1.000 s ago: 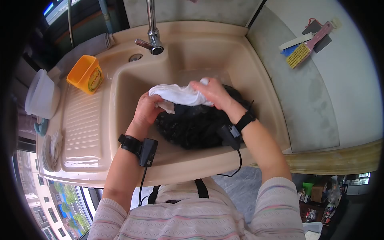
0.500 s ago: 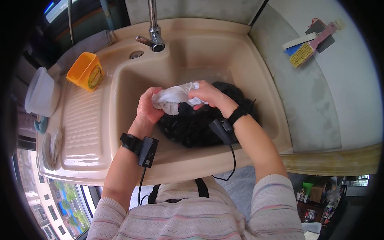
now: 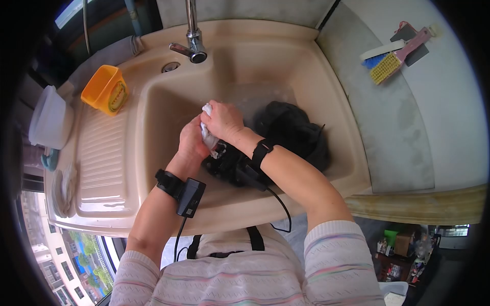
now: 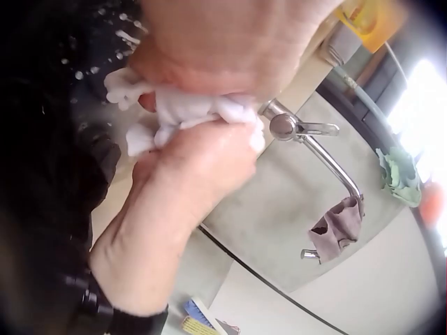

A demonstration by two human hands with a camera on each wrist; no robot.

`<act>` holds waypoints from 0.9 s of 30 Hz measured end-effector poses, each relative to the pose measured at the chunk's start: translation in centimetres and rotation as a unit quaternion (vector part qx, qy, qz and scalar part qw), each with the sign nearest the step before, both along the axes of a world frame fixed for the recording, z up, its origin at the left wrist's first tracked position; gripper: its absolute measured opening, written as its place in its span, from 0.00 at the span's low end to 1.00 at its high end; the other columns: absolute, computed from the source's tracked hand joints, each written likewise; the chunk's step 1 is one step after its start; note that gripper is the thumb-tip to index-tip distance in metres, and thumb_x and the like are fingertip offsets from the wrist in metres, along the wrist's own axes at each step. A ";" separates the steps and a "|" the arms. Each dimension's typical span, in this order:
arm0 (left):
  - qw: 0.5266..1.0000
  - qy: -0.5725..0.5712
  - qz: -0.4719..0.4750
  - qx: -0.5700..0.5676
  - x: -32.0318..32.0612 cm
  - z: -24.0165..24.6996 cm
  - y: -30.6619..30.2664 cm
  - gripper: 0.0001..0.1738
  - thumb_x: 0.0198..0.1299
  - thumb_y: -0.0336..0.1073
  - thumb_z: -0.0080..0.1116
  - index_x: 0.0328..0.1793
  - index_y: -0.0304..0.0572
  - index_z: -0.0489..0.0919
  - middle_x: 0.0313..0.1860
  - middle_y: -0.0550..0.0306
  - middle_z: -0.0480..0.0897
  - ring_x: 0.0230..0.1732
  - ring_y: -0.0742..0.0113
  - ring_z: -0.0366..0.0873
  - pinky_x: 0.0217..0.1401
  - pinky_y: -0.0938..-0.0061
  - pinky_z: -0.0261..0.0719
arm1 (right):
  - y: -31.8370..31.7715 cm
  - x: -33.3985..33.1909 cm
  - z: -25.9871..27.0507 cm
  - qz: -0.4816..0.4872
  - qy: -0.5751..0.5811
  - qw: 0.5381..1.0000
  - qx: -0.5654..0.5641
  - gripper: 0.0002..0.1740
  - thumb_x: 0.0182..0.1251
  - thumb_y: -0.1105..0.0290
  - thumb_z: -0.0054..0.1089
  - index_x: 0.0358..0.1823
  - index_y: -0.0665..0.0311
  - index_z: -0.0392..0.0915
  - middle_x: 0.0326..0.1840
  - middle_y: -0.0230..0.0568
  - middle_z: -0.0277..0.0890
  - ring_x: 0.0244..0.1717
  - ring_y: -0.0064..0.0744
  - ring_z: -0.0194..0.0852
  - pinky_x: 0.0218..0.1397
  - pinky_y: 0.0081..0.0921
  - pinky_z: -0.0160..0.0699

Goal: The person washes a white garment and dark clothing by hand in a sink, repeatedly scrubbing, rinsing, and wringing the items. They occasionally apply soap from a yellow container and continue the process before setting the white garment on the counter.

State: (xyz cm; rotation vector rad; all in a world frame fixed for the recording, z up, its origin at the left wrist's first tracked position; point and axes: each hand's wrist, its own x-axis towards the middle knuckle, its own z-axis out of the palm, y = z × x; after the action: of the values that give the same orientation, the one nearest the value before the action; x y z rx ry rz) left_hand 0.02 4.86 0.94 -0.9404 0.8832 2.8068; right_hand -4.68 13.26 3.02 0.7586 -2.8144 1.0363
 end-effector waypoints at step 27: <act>0.924 0.158 -0.346 -0.027 1.5 2.1 -0.1 0.17 0.48 0.24 0.55 0.47 0.36 0.71 0.36 0.52 0.77 0.33 0.65 0.77 0.25 0.75 0.76 | 11.3 0.1 2.5 0.219 -0.360 0.907 -0.008 0.21 0.50 0.73 0.60 0.48 0.68 0.72 0.40 0.39 0.75 0.43 0.27 0.72 0.51 0.25 0.68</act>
State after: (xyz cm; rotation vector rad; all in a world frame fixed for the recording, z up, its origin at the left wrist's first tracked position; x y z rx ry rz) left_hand 1.56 4.80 3.04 -0.1056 1.0640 2.3292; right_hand -4.56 24.57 5.53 1.2719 -3.2832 1.7105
